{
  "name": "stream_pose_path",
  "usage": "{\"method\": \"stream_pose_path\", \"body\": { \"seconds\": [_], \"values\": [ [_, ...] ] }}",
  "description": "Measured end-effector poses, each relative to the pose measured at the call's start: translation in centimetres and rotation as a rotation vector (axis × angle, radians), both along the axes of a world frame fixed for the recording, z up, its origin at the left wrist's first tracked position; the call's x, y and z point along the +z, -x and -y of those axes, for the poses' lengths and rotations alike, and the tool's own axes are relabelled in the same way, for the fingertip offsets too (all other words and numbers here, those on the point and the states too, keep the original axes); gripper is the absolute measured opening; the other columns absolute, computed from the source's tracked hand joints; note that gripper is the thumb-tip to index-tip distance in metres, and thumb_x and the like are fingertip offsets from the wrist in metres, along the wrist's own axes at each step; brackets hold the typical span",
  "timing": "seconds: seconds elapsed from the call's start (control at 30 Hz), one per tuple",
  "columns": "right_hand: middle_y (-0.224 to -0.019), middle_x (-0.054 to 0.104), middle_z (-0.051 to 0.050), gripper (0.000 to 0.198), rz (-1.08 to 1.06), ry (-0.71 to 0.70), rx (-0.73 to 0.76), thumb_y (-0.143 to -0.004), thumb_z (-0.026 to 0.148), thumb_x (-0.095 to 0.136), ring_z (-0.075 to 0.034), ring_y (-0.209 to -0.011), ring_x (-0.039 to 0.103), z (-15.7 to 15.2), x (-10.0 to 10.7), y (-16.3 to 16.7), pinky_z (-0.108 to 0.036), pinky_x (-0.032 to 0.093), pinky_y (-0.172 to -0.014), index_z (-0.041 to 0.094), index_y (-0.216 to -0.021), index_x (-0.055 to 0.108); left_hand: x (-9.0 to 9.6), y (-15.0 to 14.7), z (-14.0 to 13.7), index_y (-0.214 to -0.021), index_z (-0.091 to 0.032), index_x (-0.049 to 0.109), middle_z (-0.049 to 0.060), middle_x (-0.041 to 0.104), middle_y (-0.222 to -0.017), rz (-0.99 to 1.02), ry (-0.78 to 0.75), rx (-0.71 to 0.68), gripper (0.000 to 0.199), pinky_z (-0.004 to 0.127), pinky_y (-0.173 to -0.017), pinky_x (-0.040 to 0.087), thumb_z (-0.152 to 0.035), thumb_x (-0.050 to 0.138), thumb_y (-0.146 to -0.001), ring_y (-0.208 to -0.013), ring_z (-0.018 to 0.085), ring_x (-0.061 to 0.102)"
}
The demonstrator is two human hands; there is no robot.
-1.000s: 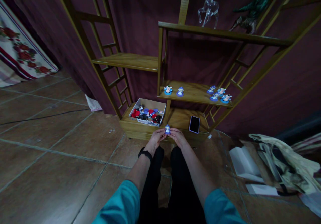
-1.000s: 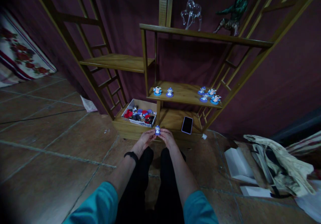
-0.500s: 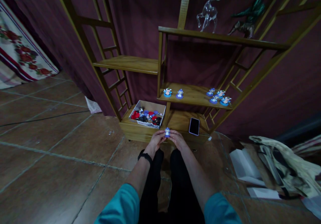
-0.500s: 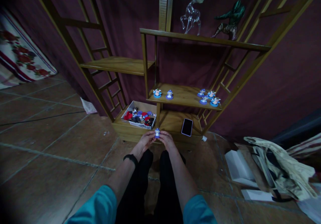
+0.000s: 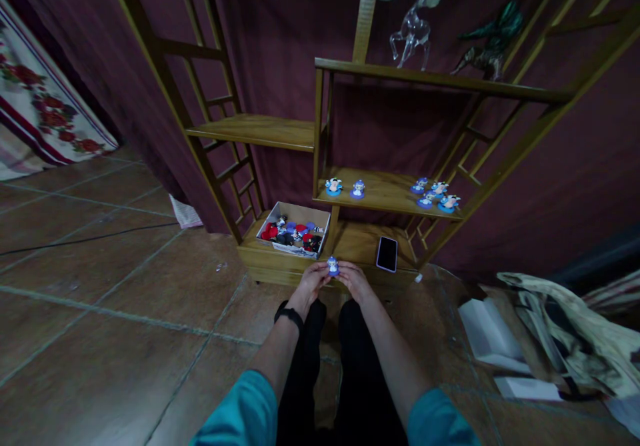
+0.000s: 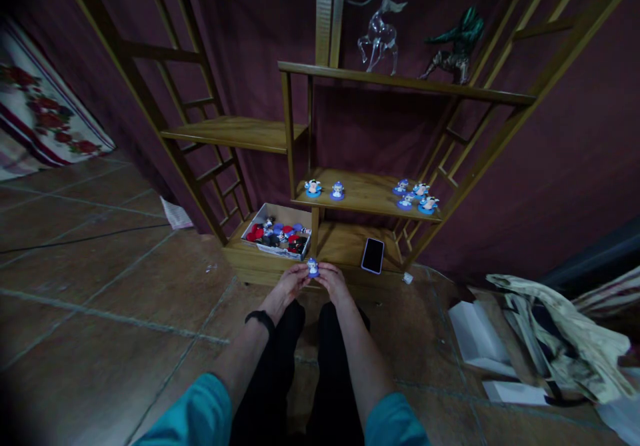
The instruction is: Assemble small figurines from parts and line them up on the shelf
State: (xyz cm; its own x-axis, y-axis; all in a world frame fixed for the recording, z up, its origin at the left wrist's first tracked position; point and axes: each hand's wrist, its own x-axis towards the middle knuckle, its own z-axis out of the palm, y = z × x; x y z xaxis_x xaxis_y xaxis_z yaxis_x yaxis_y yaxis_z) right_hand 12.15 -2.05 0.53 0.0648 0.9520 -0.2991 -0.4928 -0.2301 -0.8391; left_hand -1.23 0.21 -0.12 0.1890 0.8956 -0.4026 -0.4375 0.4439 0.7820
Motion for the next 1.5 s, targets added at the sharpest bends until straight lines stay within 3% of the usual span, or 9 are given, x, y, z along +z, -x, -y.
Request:
{"method": "stream_pose_path", "body": {
  "seconds": [0.3,0.9,1.5],
  "values": [
    [-0.078,0.069,-0.003,0.024,0.046,-0.019,0.025,-0.055,0.02,0.068,-0.015,-0.073,0.063,0.2,0.1,-0.1,-0.031,0.049,-0.075,0.017,-0.079,0.064,0.1,0.1,0.1,-0.077,-0.012,0.063,0.003,0.063,-0.066,-0.006,-0.034,-0.008,0.015,0.017,-0.055,0.044,-0.007,0.066,-0.064,-0.056,0.008,0.057],
    [-0.086,0.067,-0.003,0.034,0.149,-0.083,0.069,-0.053,0.018,0.067,-0.018,-0.084,0.062,-0.1,-0.5,0.2,-0.035,0.047,-0.081,0.019,-0.087,0.062,0.0,0.1,-0.1,-0.079,-0.012,0.065,0.004,0.066,-0.071,0.007,-0.075,-0.009,0.032,0.018,-0.052,0.04,0.006,0.053,-0.056,-0.056,0.008,0.057],
    [-0.088,0.067,-0.004,0.034,0.183,-0.128,0.062,-0.053,0.021,0.067,-0.019,-0.084,0.061,0.1,-0.3,0.2,-0.033,0.047,-0.079,0.019,-0.088,0.063,0.7,0.1,0.2,-0.081,-0.013,0.066,0.004,0.067,-0.071,-0.008,-0.092,0.005,0.031,0.018,-0.054,0.039,0.003,0.053,-0.057,-0.058,0.009,0.057]
  ]
}}
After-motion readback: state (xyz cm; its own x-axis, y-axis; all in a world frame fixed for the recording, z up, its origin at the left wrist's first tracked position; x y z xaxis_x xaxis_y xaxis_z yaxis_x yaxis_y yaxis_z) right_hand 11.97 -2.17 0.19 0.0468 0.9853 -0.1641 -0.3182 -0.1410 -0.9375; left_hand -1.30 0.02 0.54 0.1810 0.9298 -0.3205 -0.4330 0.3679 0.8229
